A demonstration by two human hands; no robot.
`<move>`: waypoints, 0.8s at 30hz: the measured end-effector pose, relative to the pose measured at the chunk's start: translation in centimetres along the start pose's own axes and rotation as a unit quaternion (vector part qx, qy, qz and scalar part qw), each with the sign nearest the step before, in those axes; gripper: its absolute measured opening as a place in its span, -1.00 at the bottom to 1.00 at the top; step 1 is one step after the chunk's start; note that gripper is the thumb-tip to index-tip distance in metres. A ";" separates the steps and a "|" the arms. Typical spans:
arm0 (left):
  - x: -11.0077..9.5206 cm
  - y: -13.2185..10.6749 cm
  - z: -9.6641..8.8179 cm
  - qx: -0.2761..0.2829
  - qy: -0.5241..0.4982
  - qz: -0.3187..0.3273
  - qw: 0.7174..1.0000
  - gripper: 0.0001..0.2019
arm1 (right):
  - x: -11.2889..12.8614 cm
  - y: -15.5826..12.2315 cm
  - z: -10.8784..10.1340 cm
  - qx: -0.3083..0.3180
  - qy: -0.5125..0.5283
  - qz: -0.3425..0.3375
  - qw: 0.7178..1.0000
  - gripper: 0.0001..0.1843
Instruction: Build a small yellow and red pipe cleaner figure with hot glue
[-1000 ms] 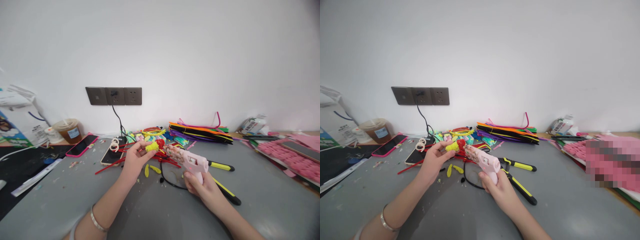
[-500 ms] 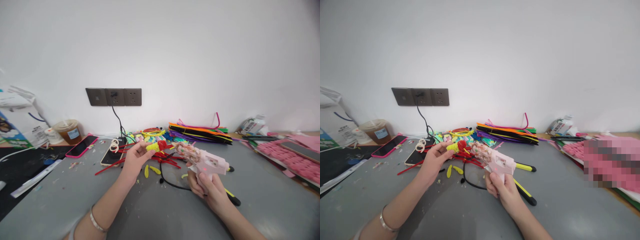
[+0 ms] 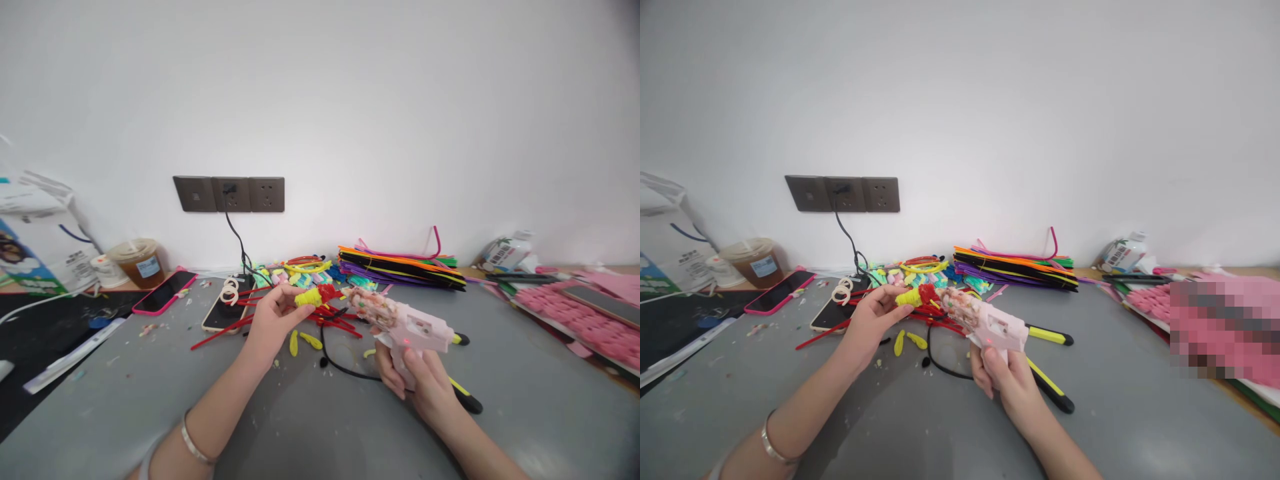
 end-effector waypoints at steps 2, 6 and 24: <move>0.1 0.0 0.0 -0.004 -0.002 -0.003 1.000 -0.64 | 0.4 0.1 -0.1 -0.022 0.006 -0.010 1.000 -0.40; 0.4 -0.1 -0.3 -0.009 0.004 -0.010 1.000 -0.62 | 1.8 -0.3 -1.0 -0.132 0.059 -0.045 0.988 -0.46; 0.8 0.0 -0.4 0.007 0.028 -0.009 1.000 -0.56 | 0.8 -4.5 -7.8 -0.314 0.207 0.034 0.926 -0.66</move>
Point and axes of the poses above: each hand's wrist, its own y-axis towards the middle knuckle, its own z-axis out of the palm, x = y × z, the point moved 7 cm from there along y, towards the middle knuckle, and after that the axes turned 10 degrees about z, right-handed, at the moved point
